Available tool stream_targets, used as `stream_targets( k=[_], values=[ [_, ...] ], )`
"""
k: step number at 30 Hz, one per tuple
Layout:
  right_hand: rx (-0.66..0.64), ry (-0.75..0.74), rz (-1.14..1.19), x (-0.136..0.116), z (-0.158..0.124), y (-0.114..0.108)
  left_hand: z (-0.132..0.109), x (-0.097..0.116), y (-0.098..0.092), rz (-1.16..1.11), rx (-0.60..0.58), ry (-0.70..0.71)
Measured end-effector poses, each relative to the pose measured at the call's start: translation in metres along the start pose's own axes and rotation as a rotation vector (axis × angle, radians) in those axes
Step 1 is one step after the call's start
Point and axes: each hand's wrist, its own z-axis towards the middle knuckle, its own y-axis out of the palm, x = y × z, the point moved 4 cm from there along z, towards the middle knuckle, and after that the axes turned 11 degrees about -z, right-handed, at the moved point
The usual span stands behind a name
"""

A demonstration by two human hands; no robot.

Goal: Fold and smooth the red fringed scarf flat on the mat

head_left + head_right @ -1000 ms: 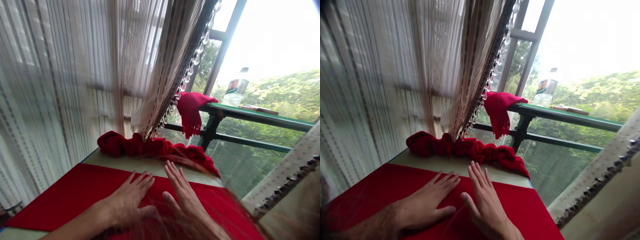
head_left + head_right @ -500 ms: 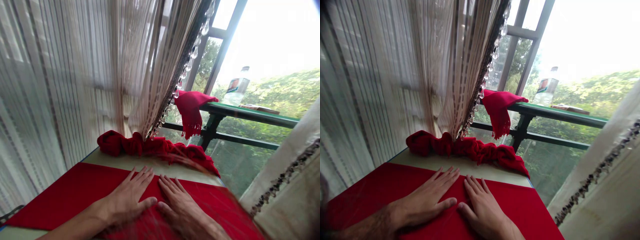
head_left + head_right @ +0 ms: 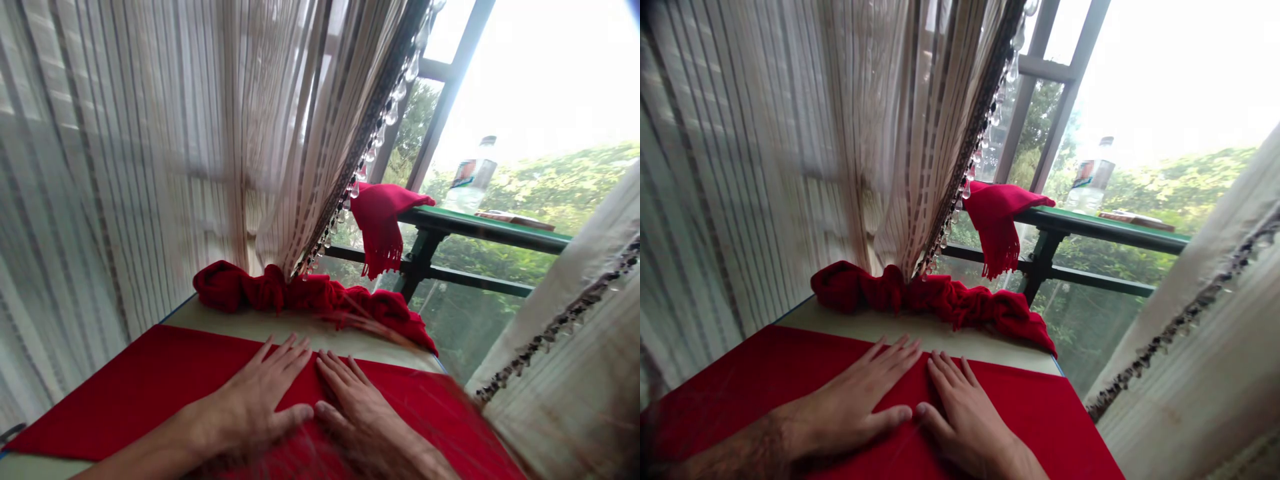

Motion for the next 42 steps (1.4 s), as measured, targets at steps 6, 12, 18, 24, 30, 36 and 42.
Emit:
stream_targets(
  k=[6,12,18,24,30,36,42],
  values=[
    [0.067,0.008,0.015,0.002,0.0,-0.005,-0.001,-0.008,0.011,-0.035,-0.146,-0.083],
    [0.107,0.02,-0.028,0.005,0.001,-0.002,0.0,-0.01,0.013,-0.05,-0.135,-0.066],
    [0.28,-0.002,-0.046,-0.002,-0.004,-0.016,-0.001,-0.01,0.013,-0.043,-0.167,-0.101],
    [0.245,0.01,-0.045,-0.003,-0.004,-0.013,-0.001,-0.005,0.01,-0.053,-0.194,-0.125],
    [-0.033,-0.002,-0.028,0.001,0.001,0.003,0.004,0.002,0.0,-0.033,-0.06,-0.055],
    [-0.017,0.009,0.007,-0.003,-0.001,-0.005,0.004,-0.006,0.0,0.01,-0.04,-0.081],
    [0.001,0.028,0.01,-0.01,-0.006,-0.01,0.005,-0.016,0.007,0.009,-0.088,-0.093]
  ],
)
